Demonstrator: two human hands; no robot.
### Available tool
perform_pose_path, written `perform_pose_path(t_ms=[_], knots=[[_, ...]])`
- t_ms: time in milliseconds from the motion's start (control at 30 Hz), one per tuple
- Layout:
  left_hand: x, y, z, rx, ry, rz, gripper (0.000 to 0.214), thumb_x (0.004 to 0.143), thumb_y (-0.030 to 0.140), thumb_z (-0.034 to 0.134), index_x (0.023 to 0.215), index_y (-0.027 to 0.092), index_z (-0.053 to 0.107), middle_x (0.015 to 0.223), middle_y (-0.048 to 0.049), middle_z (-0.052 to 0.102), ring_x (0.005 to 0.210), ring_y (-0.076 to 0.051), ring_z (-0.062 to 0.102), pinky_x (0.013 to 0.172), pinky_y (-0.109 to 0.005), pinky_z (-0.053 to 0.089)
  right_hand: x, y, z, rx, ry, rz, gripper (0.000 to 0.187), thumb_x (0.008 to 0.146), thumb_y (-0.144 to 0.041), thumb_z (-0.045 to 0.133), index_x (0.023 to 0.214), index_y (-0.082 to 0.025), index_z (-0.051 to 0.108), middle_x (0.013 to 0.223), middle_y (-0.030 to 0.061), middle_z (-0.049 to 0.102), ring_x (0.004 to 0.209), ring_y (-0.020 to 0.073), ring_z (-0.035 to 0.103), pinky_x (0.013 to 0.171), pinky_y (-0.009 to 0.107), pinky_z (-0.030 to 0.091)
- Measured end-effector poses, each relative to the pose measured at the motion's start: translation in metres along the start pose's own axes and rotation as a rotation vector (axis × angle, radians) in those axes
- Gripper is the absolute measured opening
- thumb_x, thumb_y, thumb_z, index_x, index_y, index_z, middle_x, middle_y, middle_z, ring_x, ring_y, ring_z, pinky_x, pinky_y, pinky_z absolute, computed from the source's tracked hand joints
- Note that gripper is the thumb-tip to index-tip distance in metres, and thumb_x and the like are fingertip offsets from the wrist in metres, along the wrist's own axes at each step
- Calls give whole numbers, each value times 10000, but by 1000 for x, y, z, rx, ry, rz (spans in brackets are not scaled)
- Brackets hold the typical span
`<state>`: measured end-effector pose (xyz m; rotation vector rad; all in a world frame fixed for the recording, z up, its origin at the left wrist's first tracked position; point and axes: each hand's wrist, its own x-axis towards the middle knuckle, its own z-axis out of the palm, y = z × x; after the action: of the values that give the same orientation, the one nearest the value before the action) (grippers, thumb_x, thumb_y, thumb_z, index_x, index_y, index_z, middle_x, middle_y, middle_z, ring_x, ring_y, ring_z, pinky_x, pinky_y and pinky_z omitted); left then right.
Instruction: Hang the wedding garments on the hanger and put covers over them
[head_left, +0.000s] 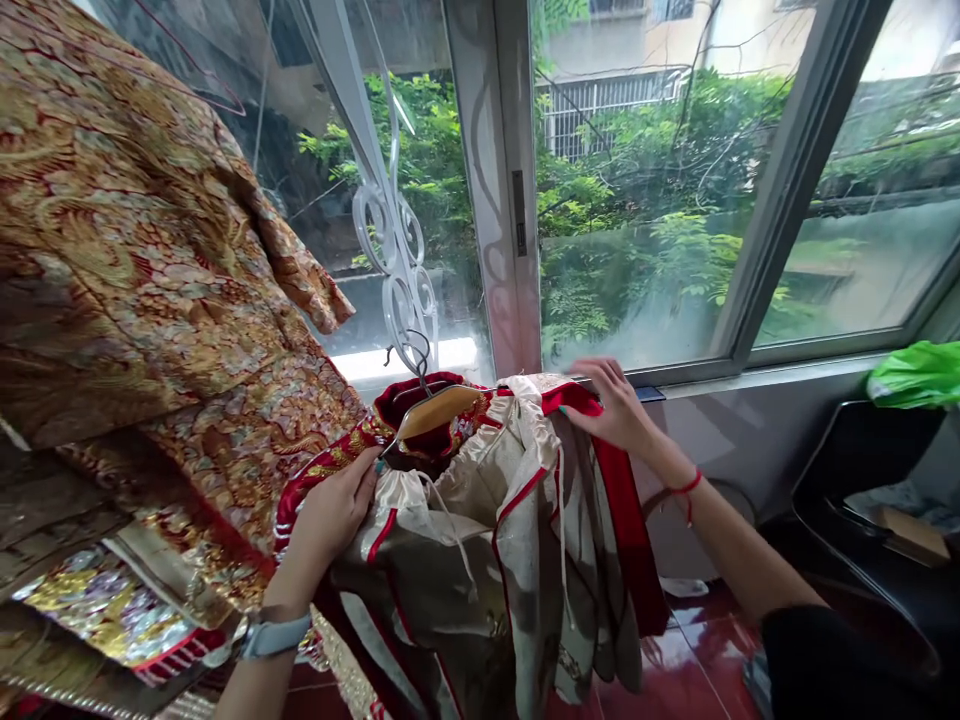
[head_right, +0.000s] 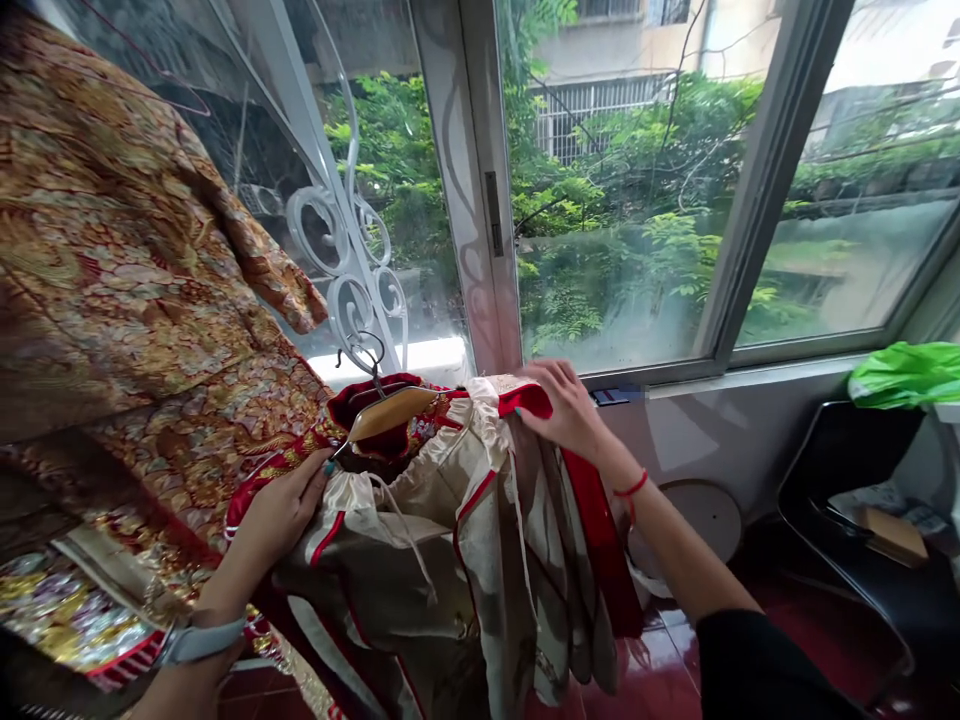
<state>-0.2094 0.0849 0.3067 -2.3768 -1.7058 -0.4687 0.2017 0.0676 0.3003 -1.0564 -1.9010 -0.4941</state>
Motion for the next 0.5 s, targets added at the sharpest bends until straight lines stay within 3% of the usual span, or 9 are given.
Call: perform_pose_path(t_ms=[67,167,267,400,500], knots=[[0,1,1,15,4,-8,470,957,367,243,1238,175,568,977,-115,767,869,-291,728,703,-334,511,20,16,-2,38,-166,-55,539,856,-292,619,1373,-257,474,1353,98,562,1263,301,485,1056,498,417],[-2,3,1,38,3,0,426,966,362,248,1149,175,585,984,-128,757,880,-288,720,714,-334,502,38,30,13,114,-369,-117,495,918,-274,534,1409,-279,471,1371,74,573,1248,274,536,1036,479,464],[-4,5,1,56,1,8,405,974,349,251,1122,173,585,1009,-139,747,911,-286,709,740,-338,494,41,28,34,152,-273,-122,375,949,-219,452,1295,-245,594,1276,84,644,1165,250,608,973,435,521],[-8,12,-2,64,6,5,386,990,340,249,1106,184,582,956,-121,745,873,-270,703,713,-322,478,36,18,52,222,-181,-179,366,951,-193,431,1253,-264,626,1329,55,625,1221,225,587,1033,446,494],[-12,20,-5,102,-8,-44,372,998,335,251,1111,189,574,942,-117,742,863,-267,703,678,-310,462,38,11,60,265,-78,-132,317,957,-206,410,1063,-253,705,1156,53,715,1107,214,654,963,431,541]])
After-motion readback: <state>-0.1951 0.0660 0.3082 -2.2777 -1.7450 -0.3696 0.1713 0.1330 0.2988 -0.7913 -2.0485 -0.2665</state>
